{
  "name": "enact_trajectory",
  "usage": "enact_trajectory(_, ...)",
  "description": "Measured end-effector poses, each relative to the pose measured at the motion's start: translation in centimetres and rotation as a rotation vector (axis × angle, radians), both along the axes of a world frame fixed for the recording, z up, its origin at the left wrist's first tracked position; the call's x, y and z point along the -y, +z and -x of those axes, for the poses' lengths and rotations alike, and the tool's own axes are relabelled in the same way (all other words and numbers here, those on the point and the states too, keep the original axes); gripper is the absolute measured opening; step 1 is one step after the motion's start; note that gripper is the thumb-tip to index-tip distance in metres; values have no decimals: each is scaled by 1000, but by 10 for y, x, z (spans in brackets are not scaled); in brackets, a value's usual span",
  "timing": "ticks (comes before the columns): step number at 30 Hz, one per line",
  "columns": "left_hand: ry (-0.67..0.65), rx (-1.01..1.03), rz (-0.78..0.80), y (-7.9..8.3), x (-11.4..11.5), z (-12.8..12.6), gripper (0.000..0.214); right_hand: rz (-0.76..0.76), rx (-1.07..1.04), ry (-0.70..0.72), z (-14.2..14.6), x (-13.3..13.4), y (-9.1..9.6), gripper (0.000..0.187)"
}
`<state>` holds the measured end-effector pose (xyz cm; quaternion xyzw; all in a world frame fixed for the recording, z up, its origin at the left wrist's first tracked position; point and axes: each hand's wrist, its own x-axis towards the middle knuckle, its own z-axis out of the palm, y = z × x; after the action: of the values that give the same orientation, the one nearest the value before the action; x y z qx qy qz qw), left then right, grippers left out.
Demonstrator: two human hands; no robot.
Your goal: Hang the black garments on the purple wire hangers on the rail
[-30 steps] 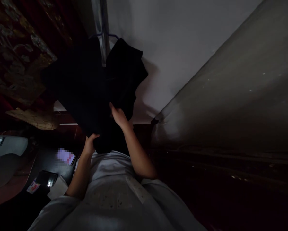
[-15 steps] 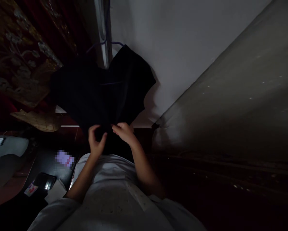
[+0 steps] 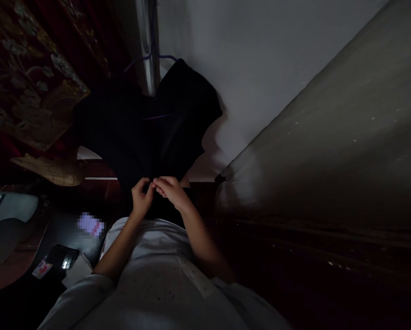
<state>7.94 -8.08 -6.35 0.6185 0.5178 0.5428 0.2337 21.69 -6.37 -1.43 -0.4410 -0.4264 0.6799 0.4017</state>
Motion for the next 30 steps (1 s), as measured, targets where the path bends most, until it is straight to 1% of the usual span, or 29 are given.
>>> enact_trajectory(2,-8,-25,-3,-3,0,0,17,41,-29,-14,1,-2,3,45)
enact_trajectory(3,-13,-35,-7,-4,-1,0,17,38,-48,-38,2,-5,6,44)
enact_trajectory(5,-7,-68,10,-7,-4,1,17,-6,-96,-108,2,-14,17,42)
enact_trajectory(6,4,-97,36,-9,-6,3,17,-42,-129,-153,1,-20,26,41)
enact_trajectory(8,32,-168,111,-14,-12,6,16,-132,-196,-249,-1,-35,49,38)
enact_trajectory(11,45,-253,218,-19,-22,15,12,-269,-242,-330,-2,-56,93,35)
enact_trajectory(13,48,-299,279,-18,-32,21,8,-343,-225,-324,4,-63,123,38)
enact_trajectory(15,56,-347,339,-14,-45,25,6,-410,-216,-296,13,-64,147,40)
enact_trajectory(16,58,-367,361,-11,-51,27,6,-441,-221,-279,19,-63,156,40)
enact_trajectory(18,41,-402,390,-1,-65,31,5,-491,-228,-257,27,-60,165,41)
enact_trajectory(20,-12,-431,420,16,-75,34,6,-529,-211,-273,30,-59,164,41)
enact_trajectory(21,-49,-436,427,28,-79,35,9,-543,-193,-293,29,-60,161,41)
enact_trajectory(22,-85,-424,403,42,-81,35,10,-557,-176,-317,27,-61,158,40)
enact_trajectory(23,-116,-397,339,60,-81,35,10,-571,-161,-337,25,-63,154,40)
enact_trajectory(24,-139,-346,224,80,-81,35,8,-583,-148,-348,22,-64,151,39)
enact_trajectory(26,-134,-222,-157,125,-79,32,10,-609,-125,-352,17,-65,147,38)
enact_trajectory(27,-110,-172,-321,148,-78,29,13,-630,-114,-345,16,-65,146,37)
enact_trajectory(28,-103,-151,-459,170,-78,27,17,-659,-104,-332,15,-64,147,35)
enact_trajectory(29,-126,-169,-569,190,-79,24,22,-695,-97,-320,14,-63,148,33)
enact_trajectory(30,-151,-212,-637,207,-81,21,22,-732,-94,-314,13,-62,150,31)
